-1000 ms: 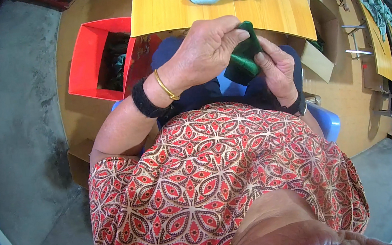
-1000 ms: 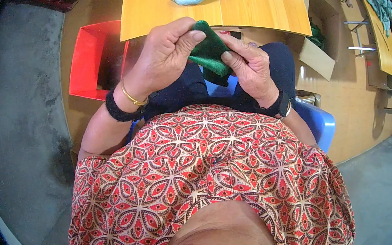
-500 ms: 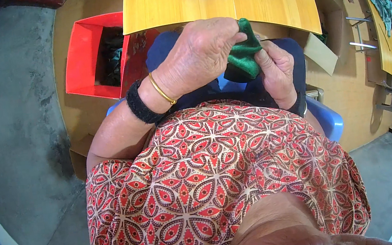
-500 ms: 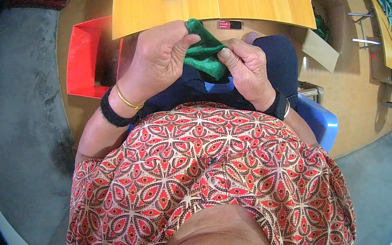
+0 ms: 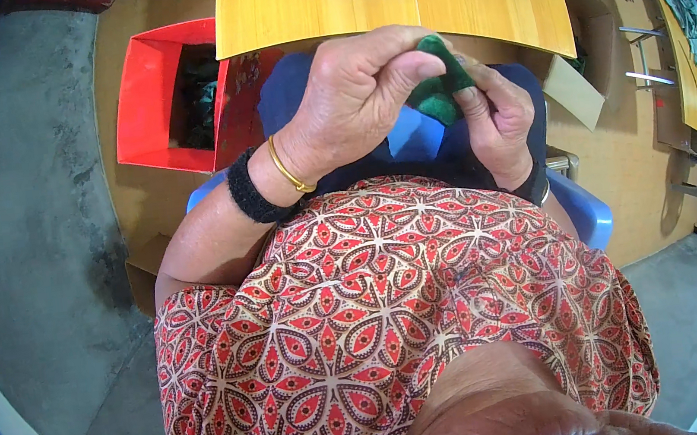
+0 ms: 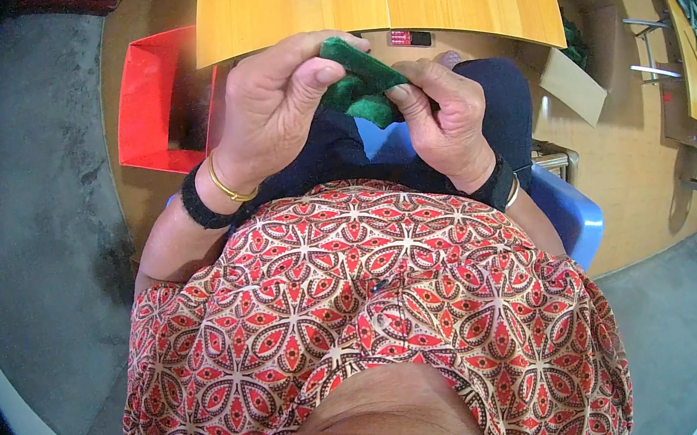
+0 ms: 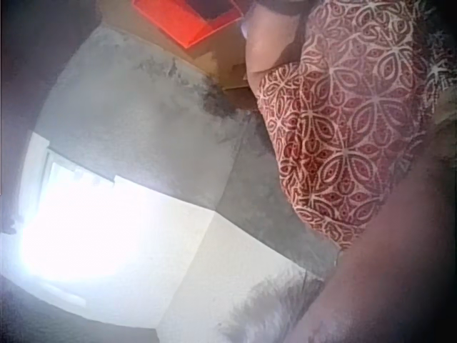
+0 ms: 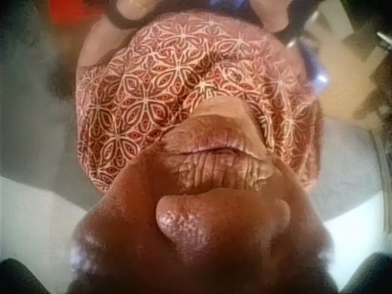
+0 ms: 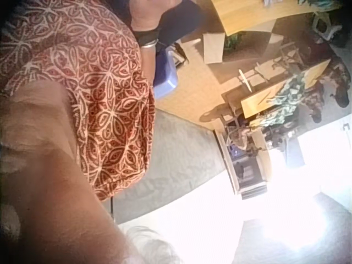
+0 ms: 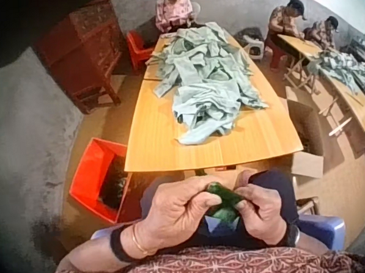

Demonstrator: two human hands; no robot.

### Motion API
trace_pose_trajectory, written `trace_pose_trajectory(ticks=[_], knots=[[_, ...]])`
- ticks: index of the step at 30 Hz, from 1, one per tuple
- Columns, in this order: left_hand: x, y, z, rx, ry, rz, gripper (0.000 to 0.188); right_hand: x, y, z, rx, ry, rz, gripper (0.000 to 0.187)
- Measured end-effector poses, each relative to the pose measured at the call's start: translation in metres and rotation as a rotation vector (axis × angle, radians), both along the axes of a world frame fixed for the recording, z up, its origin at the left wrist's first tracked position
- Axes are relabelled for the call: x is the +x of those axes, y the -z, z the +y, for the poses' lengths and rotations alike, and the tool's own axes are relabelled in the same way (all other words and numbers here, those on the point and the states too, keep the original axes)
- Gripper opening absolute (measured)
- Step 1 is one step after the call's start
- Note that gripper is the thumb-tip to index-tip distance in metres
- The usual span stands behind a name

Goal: The person folds small pieces of green and light blue fabric into compact bundles. They use a thin black rod to assist in rolling and shaping the fabric, then place the finished bundles into a red box on the floor.

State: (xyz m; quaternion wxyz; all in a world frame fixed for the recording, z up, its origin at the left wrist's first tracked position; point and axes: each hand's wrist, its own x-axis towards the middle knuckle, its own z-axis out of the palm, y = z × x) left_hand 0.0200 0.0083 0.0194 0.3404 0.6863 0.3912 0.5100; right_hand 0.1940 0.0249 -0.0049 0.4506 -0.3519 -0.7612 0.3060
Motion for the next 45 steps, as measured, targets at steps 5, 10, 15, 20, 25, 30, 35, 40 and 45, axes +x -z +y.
trace_pose_trajectory(ticks=[5,10,15,20,25,30,35,40,45], knots=[[0.002,0.005,0.002,0.105,-0.103,0.131,0.018,-0.003,-0.001,-0.002,0.008,0.034,0.013,0.006],[0.009,0.005,-0.002,0.154,-0.215,0.155,0.020,-0.002,0.001,-0.003,-0.044,0.014,0.013,0.006],[0.015,0.008,-0.004,0.201,-0.269,0.136,0.022,-0.004,0.000,-0.007,-0.093,0.020,0.037,0.006],[0.017,0.006,-0.009,0.315,-0.288,0.196,0.024,-0.002,-0.003,-0.016,-0.111,0.033,0.050,0.007],[0.020,0.005,-0.011,0.325,-0.289,0.211,0.026,-0.001,-0.001,-0.017,-0.128,0.036,0.051,0.008],[0.019,0.008,-0.009,0.293,-0.243,0.191,0.019,-0.002,0.003,-0.017,-0.147,0.040,0.091,0.008],[0.008,0.001,0.002,0.133,-0.300,0.207,0.011,-0.007,-0.013,0.000,-0.264,-0.038,-0.007,0.015],[-0.007,0.013,0.020,0.110,-0.315,0.023,0.008,0.005,-0.020,0.007,-0.679,-0.278,-0.086,0.021],[-0.020,-0.018,0.015,-0.096,-0.383,0.091,0.013,0.009,-0.006,0.004,-0.427,-0.312,-0.075,0.025]])
